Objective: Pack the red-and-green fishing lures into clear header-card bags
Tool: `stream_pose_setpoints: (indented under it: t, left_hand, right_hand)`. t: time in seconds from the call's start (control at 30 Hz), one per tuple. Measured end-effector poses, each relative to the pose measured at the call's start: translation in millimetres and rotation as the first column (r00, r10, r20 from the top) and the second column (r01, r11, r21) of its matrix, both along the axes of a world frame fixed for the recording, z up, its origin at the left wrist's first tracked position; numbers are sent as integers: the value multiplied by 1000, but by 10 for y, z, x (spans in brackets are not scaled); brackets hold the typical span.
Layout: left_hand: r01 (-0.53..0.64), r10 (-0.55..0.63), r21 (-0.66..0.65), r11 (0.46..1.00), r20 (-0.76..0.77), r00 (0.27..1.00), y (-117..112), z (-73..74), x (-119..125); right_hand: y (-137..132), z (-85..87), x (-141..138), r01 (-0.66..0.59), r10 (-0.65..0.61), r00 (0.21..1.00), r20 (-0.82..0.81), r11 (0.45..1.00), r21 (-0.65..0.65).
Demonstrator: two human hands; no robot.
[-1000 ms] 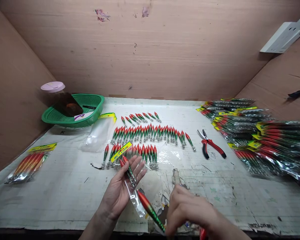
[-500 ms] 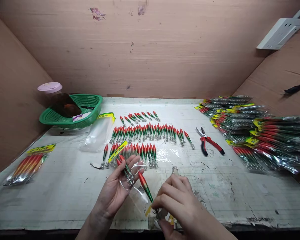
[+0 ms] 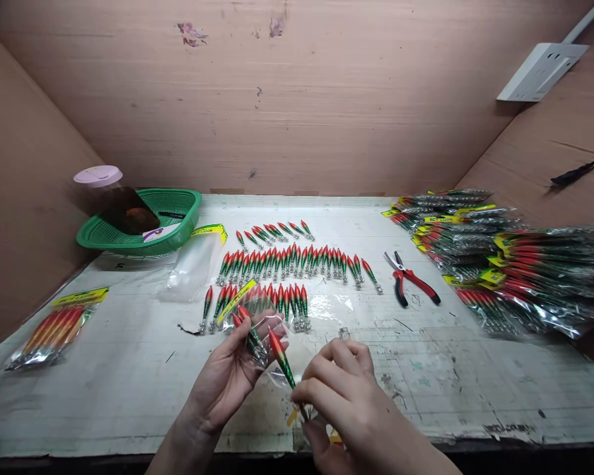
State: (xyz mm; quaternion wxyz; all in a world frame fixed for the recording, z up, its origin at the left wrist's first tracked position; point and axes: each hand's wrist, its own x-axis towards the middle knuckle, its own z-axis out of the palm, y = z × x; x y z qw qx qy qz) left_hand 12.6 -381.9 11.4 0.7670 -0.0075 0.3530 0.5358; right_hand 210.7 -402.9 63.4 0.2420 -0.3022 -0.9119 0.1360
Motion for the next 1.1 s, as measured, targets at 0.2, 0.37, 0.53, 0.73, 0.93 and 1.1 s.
stream_pose_setpoints:
  t: [0.2, 0.37, 0.53, 0.73, 0.93, 1.1]
  left_hand:
    - [-23, 23, -15, 1000, 29, 999, 26, -1, -62]
    - [86, -87, 16, 996, 51, 995, -26, 14, 2]
    - [112, -113, 21, 993, 38, 993, -77, -11, 74]
    - [108, -112, 52, 993, 86, 990, -95, -48, 93]
    - [38, -37, -38, 999, 25, 999, -145, -69, 29]
    - [-62, 60, -54, 997, -35, 998, -155, -60, -128]
  right_hand:
    - [-27, 108, 123, -45, 50, 994, 96, 997, -56]
    - [-11, -104, -5, 123, -120, 992, -39, 989, 83]
    - [-29, -320, -178, 288, -260, 956, -137, 921, 261]
    - [-100, -415, -280, 372, -331, 927, -177, 869, 325]
    - [51, -410, -249, 346, -262, 895, -361, 918, 193]
    - [515, -671, -36, 435, -443, 887, -128, 896, -89]
